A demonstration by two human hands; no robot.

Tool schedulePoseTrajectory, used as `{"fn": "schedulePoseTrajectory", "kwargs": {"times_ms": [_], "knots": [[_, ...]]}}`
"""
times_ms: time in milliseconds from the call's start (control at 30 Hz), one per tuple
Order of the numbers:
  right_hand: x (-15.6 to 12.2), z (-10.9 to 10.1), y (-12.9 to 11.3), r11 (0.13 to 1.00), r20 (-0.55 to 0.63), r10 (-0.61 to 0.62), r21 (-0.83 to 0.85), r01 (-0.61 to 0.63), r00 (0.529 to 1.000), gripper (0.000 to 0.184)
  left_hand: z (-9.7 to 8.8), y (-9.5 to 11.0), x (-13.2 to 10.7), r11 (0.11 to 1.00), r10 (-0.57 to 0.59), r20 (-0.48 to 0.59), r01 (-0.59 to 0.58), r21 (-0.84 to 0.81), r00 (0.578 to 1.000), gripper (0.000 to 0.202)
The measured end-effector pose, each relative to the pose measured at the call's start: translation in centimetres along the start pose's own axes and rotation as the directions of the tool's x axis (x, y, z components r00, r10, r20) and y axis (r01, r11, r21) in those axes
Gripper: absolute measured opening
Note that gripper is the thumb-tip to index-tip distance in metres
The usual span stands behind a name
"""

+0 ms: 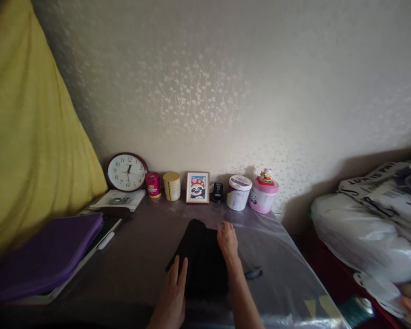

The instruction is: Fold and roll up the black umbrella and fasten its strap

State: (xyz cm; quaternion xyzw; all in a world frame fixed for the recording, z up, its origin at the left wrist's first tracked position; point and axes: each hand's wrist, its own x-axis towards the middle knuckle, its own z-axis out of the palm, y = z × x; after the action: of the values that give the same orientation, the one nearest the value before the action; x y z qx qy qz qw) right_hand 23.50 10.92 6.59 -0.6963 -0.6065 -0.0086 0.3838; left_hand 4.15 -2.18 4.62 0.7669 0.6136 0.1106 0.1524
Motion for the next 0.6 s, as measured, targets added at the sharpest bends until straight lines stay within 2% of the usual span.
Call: {"fn": "schedulePoseTrajectory", "kwargs": {"times_ms": [100,200,333,467,600], "knots": [[-2.7,-1.8,1.9,0.990,0.100,0.105,0.079,-0.114,0.989,0.033,0.4,-0.3,-0.3,0.998,0.046,-0.068,-0.049,-0.034,0.997,0.087],[-5.3,-2.5,2.4,0.968,0.191,0.180,0.141,-0.209,0.965,0.034,0.7,-0.4,-0.3,0.997,0.068,-0.112,-0.073,-0.035,0.991,0.090],[-7.7,-2.5,2.0,0.969,0.196,0.179,0.134,-0.207,0.964,0.036,0.5,-0.3,-0.2,0.998,0.060,-0.110,-0.063,-0.017,0.992,0.085],[-8.4,-2.9,1.4,0.962,0.184,0.184,0.168,-0.215,0.966,0.034,0.3,-0.1,-0.2,0.999,0.049,-0.097,-0.050,-0.006,0.994,0.084],[-7.2,-3.6,-0.3,0.887,0.250,0.165,0.386,-0.254,0.954,0.031,0.4,-0.1,-0.3,0.999,0.046,-0.102,-0.045,0.011,0.994,0.086]]}}
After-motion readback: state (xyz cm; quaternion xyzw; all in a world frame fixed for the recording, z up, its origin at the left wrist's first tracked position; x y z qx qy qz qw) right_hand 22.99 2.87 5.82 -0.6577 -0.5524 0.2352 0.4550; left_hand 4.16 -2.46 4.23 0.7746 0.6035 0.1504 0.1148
